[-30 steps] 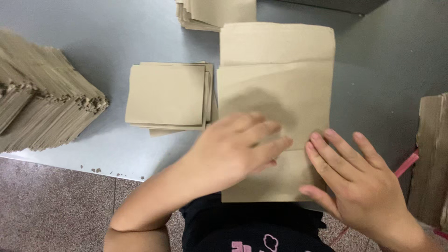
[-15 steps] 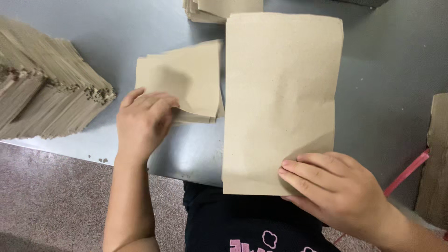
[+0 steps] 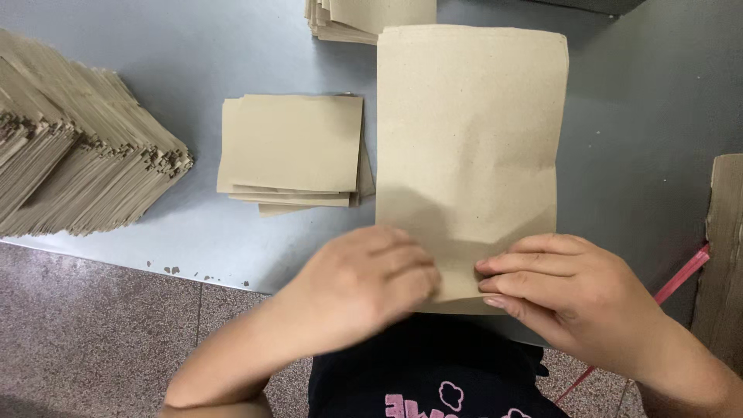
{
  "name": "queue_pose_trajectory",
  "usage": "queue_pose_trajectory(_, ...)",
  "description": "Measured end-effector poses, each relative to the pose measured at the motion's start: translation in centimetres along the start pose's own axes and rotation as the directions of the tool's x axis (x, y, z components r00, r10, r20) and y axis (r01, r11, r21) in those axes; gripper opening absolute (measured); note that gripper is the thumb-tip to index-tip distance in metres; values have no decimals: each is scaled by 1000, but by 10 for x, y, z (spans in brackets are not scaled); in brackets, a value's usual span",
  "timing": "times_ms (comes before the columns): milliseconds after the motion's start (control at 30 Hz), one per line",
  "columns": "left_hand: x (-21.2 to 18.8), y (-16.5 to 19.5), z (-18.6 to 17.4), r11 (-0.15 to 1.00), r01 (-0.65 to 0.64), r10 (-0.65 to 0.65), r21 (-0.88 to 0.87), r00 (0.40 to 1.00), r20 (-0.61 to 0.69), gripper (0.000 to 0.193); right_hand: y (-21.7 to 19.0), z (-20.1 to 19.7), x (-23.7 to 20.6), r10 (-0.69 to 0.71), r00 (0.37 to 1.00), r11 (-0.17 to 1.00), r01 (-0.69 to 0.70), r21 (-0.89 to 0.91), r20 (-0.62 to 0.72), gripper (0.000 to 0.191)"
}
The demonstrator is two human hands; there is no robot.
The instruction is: The person folds kraft paper sheets into paper bags at a work table, creasing the bottom edge and side flaps by hand, then places each finished folded bag onto a growing stack of completed bags beside the work area.
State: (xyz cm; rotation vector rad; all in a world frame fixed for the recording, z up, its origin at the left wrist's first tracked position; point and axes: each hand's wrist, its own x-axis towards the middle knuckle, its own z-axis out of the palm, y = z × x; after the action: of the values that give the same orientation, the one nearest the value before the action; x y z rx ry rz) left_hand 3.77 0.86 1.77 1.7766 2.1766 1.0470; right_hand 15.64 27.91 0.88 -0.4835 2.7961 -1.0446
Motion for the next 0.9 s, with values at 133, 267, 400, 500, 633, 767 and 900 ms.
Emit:
queue_pose_trajectory(133, -6, -1, -2, 1000, 22, -22, -1, 1000, 0, 17, -9, -1, 0, -115, 993, 982, 115, -151, 6, 35)
queue_pose_trajectory(267, -10, 8, -2, 995, -21, 24, 100, 999, -27, 26, -18, 1, 0, -152, 988, 966, 151, -212, 11, 36)
queue_pose_trajectory(400, -7, 14, -5, 984, -22, 19, 178, 1000, 16, 29, -12, -1, 1, -112, 993, 984, 114, -139, 27, 37)
queue_pose_trajectory(500, -5, 14, -8, 988, -15, 12, 152, 1000, 24, 31, -5, -1, 3, -102, 994, 990, 104, -91, 30, 38)
queue_pose_trajectory(633, -7, 16, -6, 989, -17, 13, 146, 1000, 28, 27, -4, -1, 5, -104, 993, 987, 110, -114, 61, 33)
queue_pose_trajectory(767, -9, 17, -3, 963, -39, 33, 265, 999, 26, 25, -17, -1, 2, -185, 981, 940, 193, -282, 56, 41)
queue_pose_trajectory(900, -11, 11, 0, 933, -82, 95, 351, 995, -21, 20, -29, -1, -1, -316, 947, 827, 302, -474, 51, 45)
